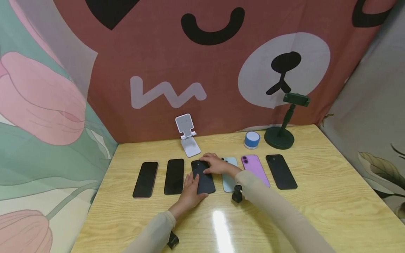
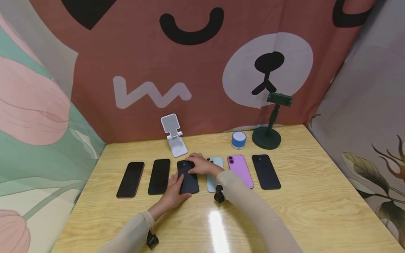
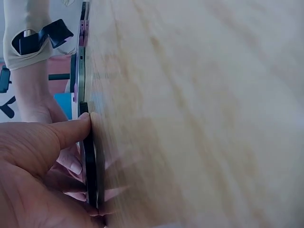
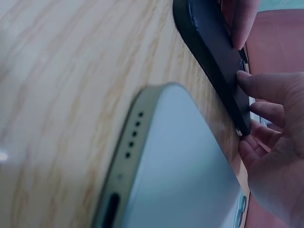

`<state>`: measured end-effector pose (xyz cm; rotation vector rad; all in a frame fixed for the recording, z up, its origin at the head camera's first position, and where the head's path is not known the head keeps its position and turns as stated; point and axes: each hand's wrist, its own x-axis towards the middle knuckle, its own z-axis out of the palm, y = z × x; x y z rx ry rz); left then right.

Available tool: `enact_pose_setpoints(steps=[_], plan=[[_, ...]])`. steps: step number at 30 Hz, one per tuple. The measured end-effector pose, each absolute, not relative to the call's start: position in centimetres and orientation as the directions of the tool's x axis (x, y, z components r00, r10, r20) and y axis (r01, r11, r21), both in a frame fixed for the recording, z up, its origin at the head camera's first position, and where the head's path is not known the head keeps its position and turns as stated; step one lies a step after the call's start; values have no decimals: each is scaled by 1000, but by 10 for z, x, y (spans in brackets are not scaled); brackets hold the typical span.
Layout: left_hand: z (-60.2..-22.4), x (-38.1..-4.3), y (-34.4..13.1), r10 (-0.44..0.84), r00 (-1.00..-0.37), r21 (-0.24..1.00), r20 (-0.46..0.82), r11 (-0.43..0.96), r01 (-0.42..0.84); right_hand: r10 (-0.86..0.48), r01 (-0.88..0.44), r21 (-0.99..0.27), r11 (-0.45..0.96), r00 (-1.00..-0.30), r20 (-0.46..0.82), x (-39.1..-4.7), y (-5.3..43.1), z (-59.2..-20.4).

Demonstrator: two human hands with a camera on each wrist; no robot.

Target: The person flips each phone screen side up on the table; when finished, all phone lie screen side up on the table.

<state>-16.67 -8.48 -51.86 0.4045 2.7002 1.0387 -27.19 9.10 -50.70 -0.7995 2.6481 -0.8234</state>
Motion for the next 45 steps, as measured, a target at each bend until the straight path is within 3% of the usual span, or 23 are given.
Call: enact_pose_setpoints(steps=[28,45], plan=[[-515,-168,-99,330,-944,754,-23,625,200,-543,-340,-767,543,-840,-12,-270,94,-496],[-493,-173,-100,294,-955,804,-33,575,149,-432,-19,-975,223,-898,-81,-270,103,-500]])
